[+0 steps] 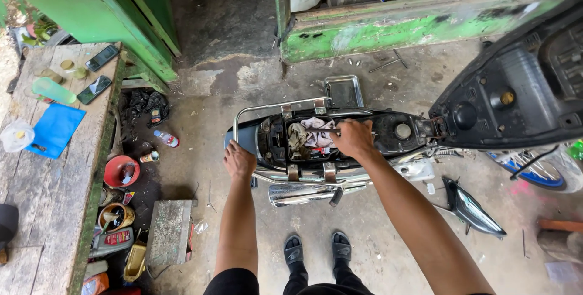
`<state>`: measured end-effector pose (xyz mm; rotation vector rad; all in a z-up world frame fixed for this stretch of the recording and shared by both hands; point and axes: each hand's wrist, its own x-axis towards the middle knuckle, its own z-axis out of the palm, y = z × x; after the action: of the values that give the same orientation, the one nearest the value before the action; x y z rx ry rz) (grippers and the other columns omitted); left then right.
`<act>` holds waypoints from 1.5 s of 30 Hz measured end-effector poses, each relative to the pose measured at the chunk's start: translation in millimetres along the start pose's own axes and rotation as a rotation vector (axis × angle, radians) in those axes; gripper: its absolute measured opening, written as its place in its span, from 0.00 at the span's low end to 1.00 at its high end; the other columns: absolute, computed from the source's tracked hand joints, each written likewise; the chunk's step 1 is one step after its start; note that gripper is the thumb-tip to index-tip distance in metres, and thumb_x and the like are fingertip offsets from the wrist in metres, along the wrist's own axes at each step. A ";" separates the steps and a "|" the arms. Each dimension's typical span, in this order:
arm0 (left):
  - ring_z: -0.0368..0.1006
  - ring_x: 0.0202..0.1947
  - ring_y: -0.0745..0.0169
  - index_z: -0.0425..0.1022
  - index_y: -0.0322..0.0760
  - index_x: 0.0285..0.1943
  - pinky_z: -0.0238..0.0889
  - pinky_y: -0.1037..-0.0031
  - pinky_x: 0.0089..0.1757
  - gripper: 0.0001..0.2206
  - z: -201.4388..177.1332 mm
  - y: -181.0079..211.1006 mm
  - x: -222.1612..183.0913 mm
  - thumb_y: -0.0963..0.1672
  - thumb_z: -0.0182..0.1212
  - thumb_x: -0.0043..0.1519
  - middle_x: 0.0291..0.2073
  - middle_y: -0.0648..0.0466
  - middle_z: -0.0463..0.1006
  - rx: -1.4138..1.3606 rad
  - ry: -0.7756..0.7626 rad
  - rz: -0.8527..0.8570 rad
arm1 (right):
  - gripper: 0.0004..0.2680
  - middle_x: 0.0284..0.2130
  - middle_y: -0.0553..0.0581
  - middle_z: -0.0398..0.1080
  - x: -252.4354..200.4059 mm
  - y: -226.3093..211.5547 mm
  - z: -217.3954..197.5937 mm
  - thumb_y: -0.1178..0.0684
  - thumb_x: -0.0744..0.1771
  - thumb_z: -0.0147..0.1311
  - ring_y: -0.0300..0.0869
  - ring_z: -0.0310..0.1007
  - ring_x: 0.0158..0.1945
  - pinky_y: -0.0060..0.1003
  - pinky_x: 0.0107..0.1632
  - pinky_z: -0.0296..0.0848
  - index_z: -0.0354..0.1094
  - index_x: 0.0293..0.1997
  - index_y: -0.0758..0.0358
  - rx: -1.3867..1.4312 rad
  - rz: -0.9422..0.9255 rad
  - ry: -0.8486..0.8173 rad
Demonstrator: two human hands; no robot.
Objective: Repairing a motorcycle by using a T-handle wrench on internal components and installing a side body panel
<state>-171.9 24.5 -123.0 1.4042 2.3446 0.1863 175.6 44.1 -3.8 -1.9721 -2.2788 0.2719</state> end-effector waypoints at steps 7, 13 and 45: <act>0.36 0.80 0.46 0.53 0.34 0.79 0.37 0.57 0.71 0.31 -18.6 28.1 -45.2 0.47 0.50 0.65 0.80 0.43 0.45 0.117 0.052 0.198 | 0.13 0.40 0.58 0.80 -28.9 11.1 65.2 0.51 0.67 0.53 0.57 0.79 0.50 0.68 0.58 0.63 0.72 0.57 0.58 0.047 0.034 -0.250; 0.42 0.79 0.47 0.64 0.41 0.74 0.42 0.55 0.69 0.29 16.8 23.8 -35.3 0.46 0.56 0.60 0.77 0.44 0.50 0.170 0.094 0.457 | 0.11 0.35 0.55 0.80 -68.8 11.2 79.0 0.51 0.67 0.52 0.52 0.81 0.45 0.61 0.54 0.67 0.71 0.54 0.59 -0.091 0.014 -0.212; 0.43 0.79 0.54 0.53 0.54 0.79 0.43 0.54 0.70 0.28 202.3 308.9 -324.5 0.46 0.51 0.67 0.79 0.51 0.46 0.465 -0.193 1.231 | 0.10 0.31 0.53 0.76 -411.7 249.0 -17.5 0.43 0.70 0.48 0.45 0.77 0.39 0.44 0.55 0.60 0.69 0.51 0.53 -0.037 0.073 0.305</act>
<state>296.3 -125.2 -123.8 2.7517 1.1016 -0.1769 480.5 -327.8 -26.7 -1.9600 -2.0382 -0.0629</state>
